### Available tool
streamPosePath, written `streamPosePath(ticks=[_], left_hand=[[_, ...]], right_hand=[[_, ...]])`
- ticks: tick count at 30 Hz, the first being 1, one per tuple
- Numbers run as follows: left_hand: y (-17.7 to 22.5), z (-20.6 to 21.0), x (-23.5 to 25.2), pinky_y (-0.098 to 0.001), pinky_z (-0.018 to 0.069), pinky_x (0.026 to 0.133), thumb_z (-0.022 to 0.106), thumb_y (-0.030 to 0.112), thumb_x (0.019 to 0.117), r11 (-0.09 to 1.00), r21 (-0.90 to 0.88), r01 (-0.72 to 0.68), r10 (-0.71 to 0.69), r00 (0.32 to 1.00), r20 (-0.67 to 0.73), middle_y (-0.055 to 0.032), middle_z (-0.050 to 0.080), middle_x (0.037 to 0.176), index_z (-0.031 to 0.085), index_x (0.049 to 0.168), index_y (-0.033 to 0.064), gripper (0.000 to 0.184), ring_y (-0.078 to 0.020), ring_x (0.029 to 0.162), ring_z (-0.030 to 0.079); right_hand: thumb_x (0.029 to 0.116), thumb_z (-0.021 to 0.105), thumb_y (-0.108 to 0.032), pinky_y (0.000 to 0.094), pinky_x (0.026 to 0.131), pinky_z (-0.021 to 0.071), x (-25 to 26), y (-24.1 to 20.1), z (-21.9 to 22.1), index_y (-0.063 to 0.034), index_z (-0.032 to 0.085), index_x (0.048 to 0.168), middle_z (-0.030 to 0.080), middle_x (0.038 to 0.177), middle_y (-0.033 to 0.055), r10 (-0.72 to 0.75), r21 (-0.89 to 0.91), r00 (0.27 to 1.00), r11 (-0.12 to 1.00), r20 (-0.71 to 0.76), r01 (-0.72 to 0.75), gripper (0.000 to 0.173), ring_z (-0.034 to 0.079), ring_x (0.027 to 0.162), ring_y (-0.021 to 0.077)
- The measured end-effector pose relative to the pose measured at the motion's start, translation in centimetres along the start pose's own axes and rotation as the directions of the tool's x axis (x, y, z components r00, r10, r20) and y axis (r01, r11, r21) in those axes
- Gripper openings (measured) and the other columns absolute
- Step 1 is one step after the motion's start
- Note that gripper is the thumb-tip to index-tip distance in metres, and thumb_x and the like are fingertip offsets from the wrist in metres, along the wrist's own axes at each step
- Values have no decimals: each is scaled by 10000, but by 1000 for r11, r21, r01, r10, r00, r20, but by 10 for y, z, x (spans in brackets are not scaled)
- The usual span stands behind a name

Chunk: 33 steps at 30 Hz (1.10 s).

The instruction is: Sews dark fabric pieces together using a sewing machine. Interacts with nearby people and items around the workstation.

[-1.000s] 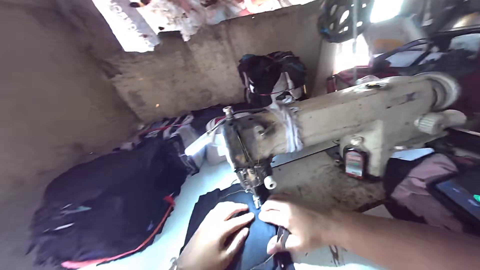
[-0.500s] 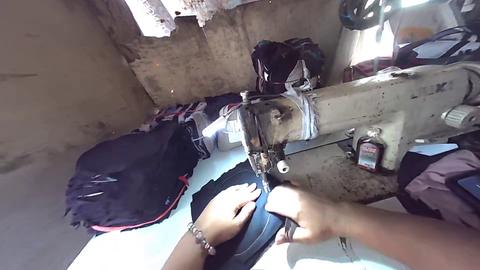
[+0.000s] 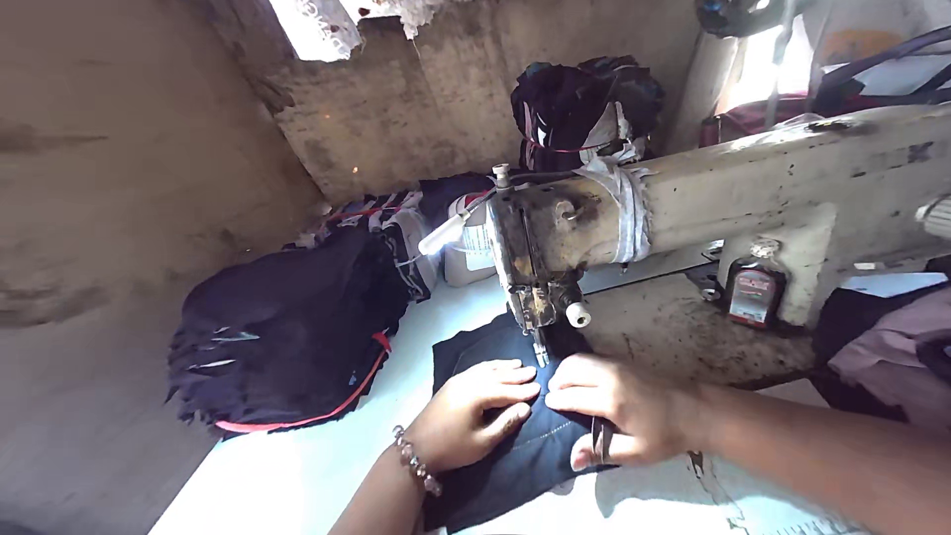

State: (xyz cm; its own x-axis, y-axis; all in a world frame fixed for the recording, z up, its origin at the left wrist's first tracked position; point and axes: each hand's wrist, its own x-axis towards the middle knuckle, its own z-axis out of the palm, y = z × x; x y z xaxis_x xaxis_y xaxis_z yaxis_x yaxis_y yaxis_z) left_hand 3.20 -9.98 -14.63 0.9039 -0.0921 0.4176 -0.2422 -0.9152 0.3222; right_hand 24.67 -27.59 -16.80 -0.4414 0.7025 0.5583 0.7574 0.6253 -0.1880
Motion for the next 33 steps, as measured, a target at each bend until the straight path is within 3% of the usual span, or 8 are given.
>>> streamPosePath(ticks=[8,11,13,17,20,24,28,33], left_hand=[[7,-3,13,-390,441,1136,496,265,1039,974,86,208,-213,976,51,-103,700,1314,749,1241,87,369,-240,1299,621],[16,-10,20,-408,468,1087,406,209,1018,955,99,281,-287,956,53,-86,719,1281,761,1212,85,424,-235,1244,654],[18,-16,25,-433,467,1071,385,163,979,931,57,360,-363,929,75,-100,730,1248,767,1179,64,443,-250,1222,658],[7,-25,33,-422,445,1087,437,89,911,912,9,411,-406,896,181,-104,734,1228,776,1165,77,424,-238,1241,637],[13,-26,37,-416,447,1053,520,107,902,896,-4,444,-433,876,210,-166,698,1160,792,1111,66,346,-278,1203,600],[26,-28,45,-437,439,1003,527,230,930,855,110,507,-515,804,297,-187,633,1134,771,1184,101,375,-297,1121,564],[36,-24,51,-537,378,1025,506,320,965,804,218,553,-594,748,295,-177,626,1208,736,1276,161,418,-332,1177,542],[41,-16,52,-538,358,1038,485,444,1009,728,239,642,-685,679,263,-163,597,1241,659,1389,230,470,-318,1188,523]], right_hand=[[1002,543,-531,556,937,499,7,5,-13,40,696,1156,675,1157,213,157,-46,981,987,115,-153,611,622,1148,392],[986,592,-500,542,935,520,21,-7,-10,42,688,1086,683,1149,214,69,-65,993,996,94,-63,559,640,1144,383],[963,630,-497,541,917,521,36,-21,-3,28,681,1155,686,1191,206,37,-67,993,997,112,-30,561,642,1172,371],[958,636,-515,584,989,456,47,-39,7,23,578,1368,616,1303,245,182,-10,945,982,271,-186,679,560,1263,419],[936,648,-521,583,939,493,38,-37,8,38,642,1271,657,1235,228,190,-12,968,982,165,-191,652,607,1201,411],[978,555,-562,593,935,491,26,-27,-3,36,673,1127,679,1167,220,214,23,964,975,158,-220,627,627,1168,400],[997,505,-573,537,923,500,15,-2,-11,10,678,995,692,1023,185,172,27,978,984,116,-176,608,661,1061,351],[999,515,-564,567,932,484,15,24,-29,-9,686,1012,711,1083,159,219,-41,948,976,231,-215,580,646,1124,351]])
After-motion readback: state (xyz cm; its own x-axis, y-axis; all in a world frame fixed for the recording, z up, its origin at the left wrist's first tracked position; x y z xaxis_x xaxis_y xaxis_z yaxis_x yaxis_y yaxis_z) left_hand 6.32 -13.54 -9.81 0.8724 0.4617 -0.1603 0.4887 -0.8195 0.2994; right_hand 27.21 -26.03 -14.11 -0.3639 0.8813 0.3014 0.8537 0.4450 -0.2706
